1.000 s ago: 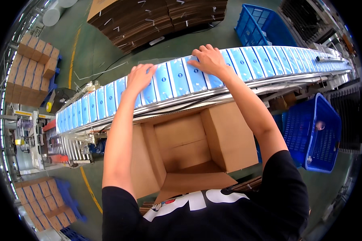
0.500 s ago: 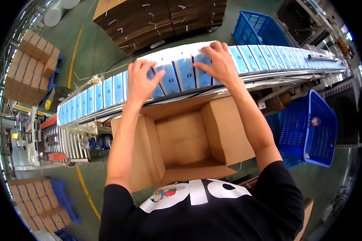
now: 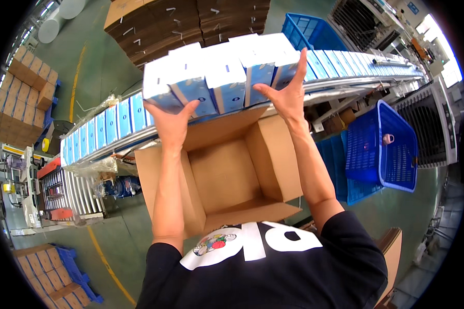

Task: The person assembles cardboard boxes, fills them with rows of boxed items from a conveyor belt, and feeds the filled boxes into a taping machine.

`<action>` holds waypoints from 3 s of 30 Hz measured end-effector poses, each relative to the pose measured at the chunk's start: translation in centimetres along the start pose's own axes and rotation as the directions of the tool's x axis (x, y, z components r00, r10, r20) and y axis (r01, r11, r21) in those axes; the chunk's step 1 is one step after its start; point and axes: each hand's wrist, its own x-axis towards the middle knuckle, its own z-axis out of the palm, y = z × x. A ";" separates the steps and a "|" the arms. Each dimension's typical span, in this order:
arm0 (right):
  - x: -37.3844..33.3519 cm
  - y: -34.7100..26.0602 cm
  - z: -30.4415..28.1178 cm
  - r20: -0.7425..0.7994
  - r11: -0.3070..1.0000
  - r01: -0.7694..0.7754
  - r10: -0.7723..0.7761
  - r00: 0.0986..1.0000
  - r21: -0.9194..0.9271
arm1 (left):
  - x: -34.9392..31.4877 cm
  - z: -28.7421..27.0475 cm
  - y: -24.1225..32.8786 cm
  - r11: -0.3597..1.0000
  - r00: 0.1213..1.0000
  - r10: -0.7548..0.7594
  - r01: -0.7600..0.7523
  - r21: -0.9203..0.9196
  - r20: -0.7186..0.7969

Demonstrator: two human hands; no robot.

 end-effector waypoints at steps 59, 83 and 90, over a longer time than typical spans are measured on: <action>-40.7 2.0 20.5 0.687 0.907 0.187 0.410 -0.600 -0.378 | -25.7 -9.0 -7.8 0.605 -0.220 -0.586 0.522 0.601 0.780; 7.6 15.2 5.4 0.450 0.829 0.141 0.144 0.882 -0.541 | 10.5 10.0 -7.7 0.483 0.839 -0.411 -0.132 0.866 0.357; 3.4 13.4 0.9 0.470 0.842 0.065 0.233 0.851 -0.536 | 4.5 8.4 -6.4 0.706 0.782 -0.602 0.427 0.565 0.162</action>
